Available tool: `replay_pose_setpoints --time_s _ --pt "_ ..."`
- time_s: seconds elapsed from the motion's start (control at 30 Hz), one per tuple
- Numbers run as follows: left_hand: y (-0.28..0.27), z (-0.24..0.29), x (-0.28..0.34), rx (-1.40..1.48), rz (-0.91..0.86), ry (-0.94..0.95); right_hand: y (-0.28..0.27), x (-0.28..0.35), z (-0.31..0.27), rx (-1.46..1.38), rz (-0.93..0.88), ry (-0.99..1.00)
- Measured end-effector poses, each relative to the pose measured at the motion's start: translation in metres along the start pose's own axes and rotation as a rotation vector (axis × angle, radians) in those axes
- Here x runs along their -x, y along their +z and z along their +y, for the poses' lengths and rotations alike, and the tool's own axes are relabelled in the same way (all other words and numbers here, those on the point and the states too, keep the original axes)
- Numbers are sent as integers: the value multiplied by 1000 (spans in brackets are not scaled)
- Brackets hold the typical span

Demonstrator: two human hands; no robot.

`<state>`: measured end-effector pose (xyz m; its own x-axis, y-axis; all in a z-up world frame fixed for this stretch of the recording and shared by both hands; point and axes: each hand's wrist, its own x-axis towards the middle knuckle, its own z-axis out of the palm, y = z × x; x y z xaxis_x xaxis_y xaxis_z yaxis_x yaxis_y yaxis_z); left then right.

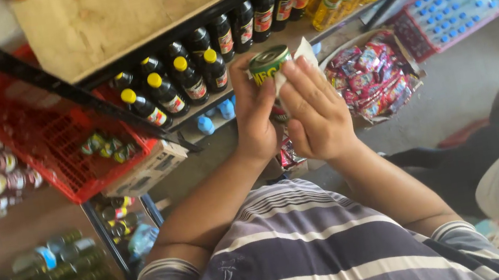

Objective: Cleaning canned goods with a cloth and organizing them onto store shelves.

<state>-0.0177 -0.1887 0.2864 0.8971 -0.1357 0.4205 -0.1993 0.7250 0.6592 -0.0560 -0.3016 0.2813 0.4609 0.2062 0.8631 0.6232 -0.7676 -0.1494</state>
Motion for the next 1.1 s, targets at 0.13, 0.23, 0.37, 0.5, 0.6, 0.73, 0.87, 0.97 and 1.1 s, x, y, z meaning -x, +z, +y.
replay_pose_setpoints --time_s 0.13,0.23,0.37,0.5,0.6,0.73,0.87,0.97,1.1 --pt "-5 -3 7 71 -23 -146 0 -8 -8 43 20 84" --pt "-6 -3 8 150 -37 -233 1 9 -16 93 34 105" --pt "-12 -4 5 188 -144 -358 -4 21 -41 211 34 171" --pt "-5 -3 17 82 -271 -439 -10 22 -50 301 99 270" --pt "7 2 26 77 -324 -468 -15 25 -63 346 158 398" --pt "7 1 26 69 -299 -475 -14 34 -85 453 150 420" --pt "4 1 27 67 -439 -523 -11 30 -96 578 110 416" --pt "13 8 36 101 -483 -583 -19 26 -89 670 116 424" --pt "17 10 35 177 -528 -643 -20 26 -91 652 189 503"
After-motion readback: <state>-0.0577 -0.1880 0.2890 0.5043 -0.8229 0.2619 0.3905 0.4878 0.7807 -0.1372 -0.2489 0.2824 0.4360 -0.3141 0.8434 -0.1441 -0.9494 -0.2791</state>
